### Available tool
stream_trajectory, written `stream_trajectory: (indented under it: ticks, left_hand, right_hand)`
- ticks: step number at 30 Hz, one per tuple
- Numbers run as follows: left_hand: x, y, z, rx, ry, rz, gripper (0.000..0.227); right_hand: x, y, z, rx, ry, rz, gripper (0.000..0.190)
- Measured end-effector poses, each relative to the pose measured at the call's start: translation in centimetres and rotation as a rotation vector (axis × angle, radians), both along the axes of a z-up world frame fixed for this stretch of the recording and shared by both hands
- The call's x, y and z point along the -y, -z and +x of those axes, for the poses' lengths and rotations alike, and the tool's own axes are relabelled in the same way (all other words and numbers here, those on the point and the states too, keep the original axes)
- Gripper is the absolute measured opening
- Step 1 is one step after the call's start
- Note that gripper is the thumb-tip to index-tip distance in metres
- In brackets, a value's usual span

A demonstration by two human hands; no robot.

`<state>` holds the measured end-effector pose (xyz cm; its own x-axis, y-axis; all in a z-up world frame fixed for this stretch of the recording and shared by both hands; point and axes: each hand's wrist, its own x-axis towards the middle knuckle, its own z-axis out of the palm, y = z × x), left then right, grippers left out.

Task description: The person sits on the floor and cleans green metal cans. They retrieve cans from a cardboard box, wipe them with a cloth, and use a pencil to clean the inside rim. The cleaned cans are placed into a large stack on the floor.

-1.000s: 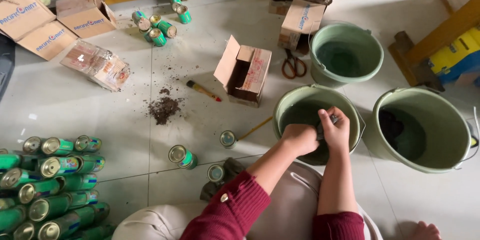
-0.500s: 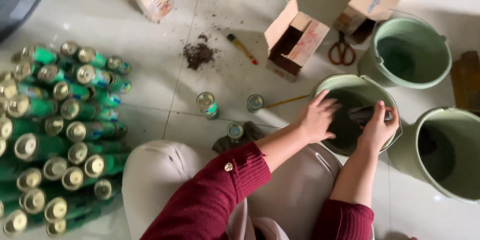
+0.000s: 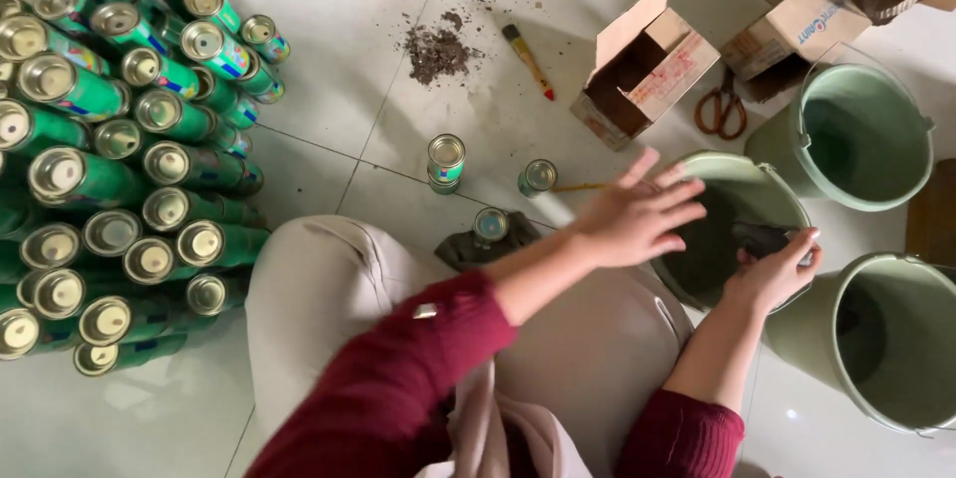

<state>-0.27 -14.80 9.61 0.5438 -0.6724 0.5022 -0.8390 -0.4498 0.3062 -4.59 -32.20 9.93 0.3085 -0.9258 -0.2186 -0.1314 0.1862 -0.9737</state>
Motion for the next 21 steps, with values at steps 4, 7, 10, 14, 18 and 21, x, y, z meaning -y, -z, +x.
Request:
stream_trajectory:
  ticks: [4,7,10,14,18,21]
  left_hand:
    - [-10.9,-2.2,1.1,-0.18,-0.298,-0.228,0.041]
    - [-18.2,-1.8,2.1,-0.19,-0.789,-0.131,0.079]
    - [-20.9,-0.9,3.4,-1.247,-1.013,-0.163,0.11]
    - [-18.2,3.1,2.2,-0.738,-0.66,-0.135,0.061]
    - [-14.8,11.8,-0.3,-0.796,-0.385,0.526,0.039]
    - [-14.0,14.3,0.6,-0.97,-0.423,0.504,0.033]
  right_hand:
    - [-1.6,-2.2,0.3,0.128,-0.043,0.084,0.041]
    - [-4.2,-3.8,1.1,0.103,-0.14,0.132,0.051]
    - [-8.2,-4.3,2.2,0.269,-0.591,0.035,0.048]
    - [-16.5,-5.9,3.6,0.29,-0.877,-0.178,0.034]
    - [-18.7,-0.9,4.9,-0.189,-1.401,-0.697,0.04]
    - [-18.5,3.4,5.5,-0.68,-1.563,-0.889,0.029]
